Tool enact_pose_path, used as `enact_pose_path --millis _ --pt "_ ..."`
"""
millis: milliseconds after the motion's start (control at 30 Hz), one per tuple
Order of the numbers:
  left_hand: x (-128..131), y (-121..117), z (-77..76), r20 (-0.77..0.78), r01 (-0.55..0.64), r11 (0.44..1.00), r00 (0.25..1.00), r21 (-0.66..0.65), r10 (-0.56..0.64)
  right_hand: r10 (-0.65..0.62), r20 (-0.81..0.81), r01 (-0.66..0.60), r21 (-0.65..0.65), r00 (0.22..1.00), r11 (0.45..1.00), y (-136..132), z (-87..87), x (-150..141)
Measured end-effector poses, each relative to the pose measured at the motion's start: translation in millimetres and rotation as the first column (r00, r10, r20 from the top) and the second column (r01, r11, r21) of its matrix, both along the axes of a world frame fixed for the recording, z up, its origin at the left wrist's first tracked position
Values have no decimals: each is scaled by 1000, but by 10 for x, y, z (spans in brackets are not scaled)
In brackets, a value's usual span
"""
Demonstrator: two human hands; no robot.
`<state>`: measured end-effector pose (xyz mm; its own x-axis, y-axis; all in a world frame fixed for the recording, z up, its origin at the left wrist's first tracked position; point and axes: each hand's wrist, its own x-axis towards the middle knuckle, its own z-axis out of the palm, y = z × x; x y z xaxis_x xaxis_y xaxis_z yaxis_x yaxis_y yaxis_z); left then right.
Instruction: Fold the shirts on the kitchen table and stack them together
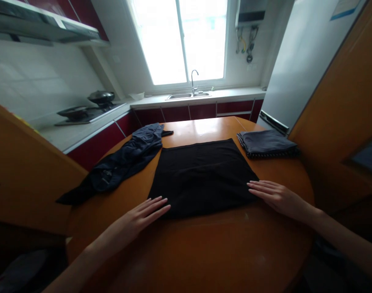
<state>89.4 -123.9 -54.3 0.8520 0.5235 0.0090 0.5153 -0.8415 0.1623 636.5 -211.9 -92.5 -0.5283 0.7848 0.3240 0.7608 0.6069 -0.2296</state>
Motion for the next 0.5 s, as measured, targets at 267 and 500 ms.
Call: enact_pose_path --millis 267,500 --pt "-145 34 -107 220 3 1000 975 -25 2 -24 -128 22 -19 991 1000 -74 -3 52" --pt "-282 -251 233 276 -59 964 952 -258 132 -118 -407 14 -250 906 968 -449 306 110"
